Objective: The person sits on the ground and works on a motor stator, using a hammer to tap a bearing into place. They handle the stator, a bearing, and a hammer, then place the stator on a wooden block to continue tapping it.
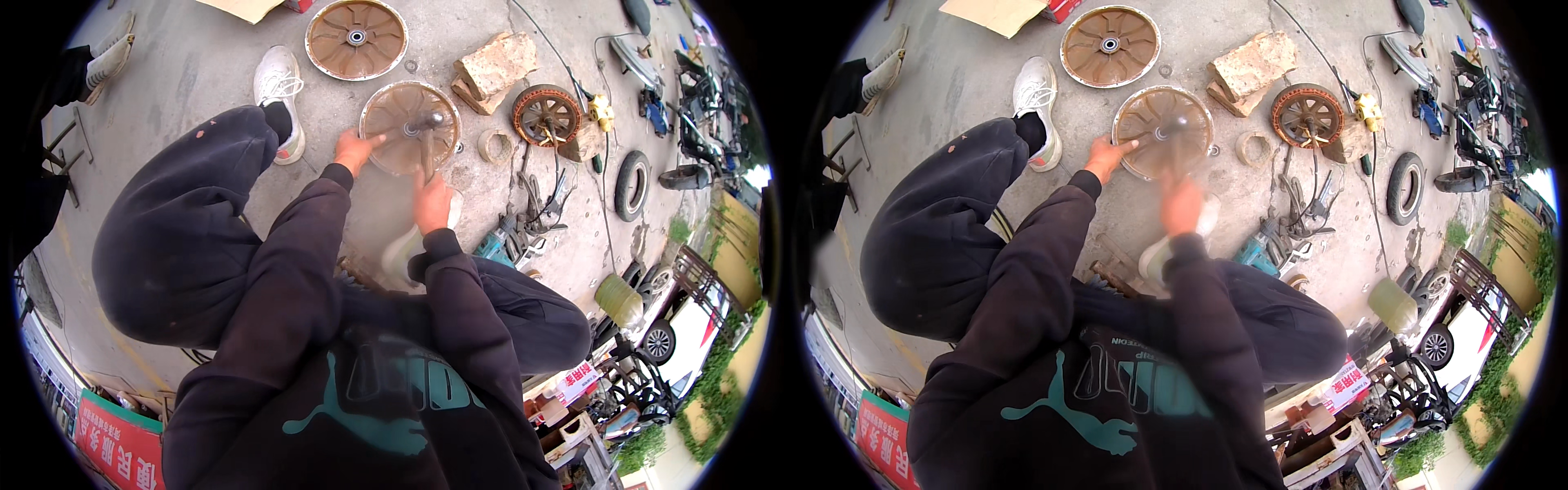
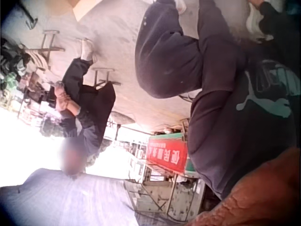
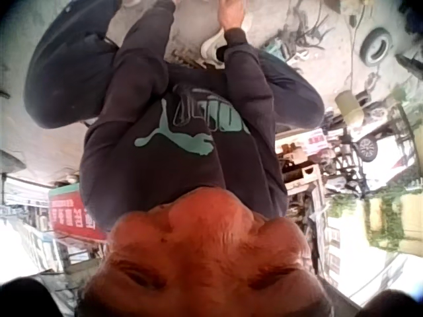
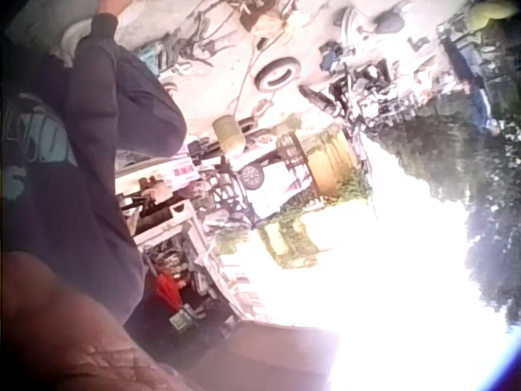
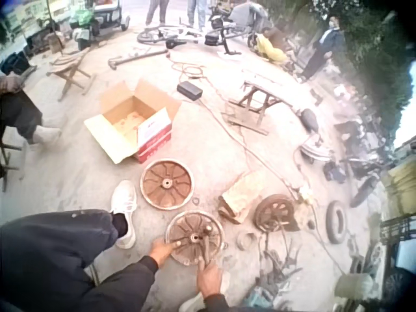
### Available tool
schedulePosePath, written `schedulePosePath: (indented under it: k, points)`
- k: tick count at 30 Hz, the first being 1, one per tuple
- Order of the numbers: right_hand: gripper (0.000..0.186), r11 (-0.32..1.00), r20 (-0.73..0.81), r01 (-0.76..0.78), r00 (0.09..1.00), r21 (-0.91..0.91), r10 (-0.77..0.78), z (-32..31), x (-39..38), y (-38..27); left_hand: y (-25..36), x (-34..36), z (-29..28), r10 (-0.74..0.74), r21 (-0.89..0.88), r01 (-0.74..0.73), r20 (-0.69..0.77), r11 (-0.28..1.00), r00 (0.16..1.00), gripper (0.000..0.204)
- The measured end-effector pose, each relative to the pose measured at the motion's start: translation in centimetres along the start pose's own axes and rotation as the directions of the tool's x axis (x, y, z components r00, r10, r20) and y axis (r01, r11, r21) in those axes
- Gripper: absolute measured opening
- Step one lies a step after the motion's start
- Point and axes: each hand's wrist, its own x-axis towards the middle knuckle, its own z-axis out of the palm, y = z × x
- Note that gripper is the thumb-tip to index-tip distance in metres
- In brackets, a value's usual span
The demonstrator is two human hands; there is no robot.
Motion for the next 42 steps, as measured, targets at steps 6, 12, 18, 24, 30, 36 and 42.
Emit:
schedulePosePath:
  k: [6,12,18,24,30,36,42]
  points:
    - [0.056,0.98,0.12,-0.186,0.977,0.07,0.177,-4.3,0.4,-2.3,-0.1,0.2,-0.7,-0.035,0.034,0.033,0.039,0.999,0.999,0.045]
    - [0.048,0.935,-0.153,-0.299,0.932,0.192,0.329,-2.3,-2.6,-0.3,1.3,-1.2,-0.7,-0.053,-0.049,0.064,0.206,0.997,0.977,0.058]
    - [0.049,0.839,-0.201,-0.541,0.816,0.063,0.542,-2.4,-2.1,8.4,1.3,-2.5,-1.7,-0.123,-0.186,0.178,0.274,0.966,0.954,0.058]
    - [0.067,0.896,-0.375,-0.444,0.832,-0.009,0.408,-1.0,3.1,9.6,3.8,-4.8,-3.1,-0.021,-0.469,0.179,0.323,0.865,0.946,0.052]
    - [0.119,0.877,-0.288,-0.435,0.83,0.203,0.478,-5.6,20.5,-3.9,11.2,-6.0,-2.5,0.095,-0.731,0.108,0.23,0.673,0.969,0.045]
    - [0.134,0.711,-0.108,-0.702,0.706,0.024,0.7,-4.1,27.3,-6.8,19.5,-10.7,-4.6,0.188,-0.84,-0.086,0.019,0.535,0.982,0.04]
    - [0.131,0.835,-0.096,-0.549,0.833,-0.037,0.544,-6.0,24.1,-2.7,23.8,-14.9,-6.9,0.244,-0.966,0.049,0.112,0.253,0.963,0.019]
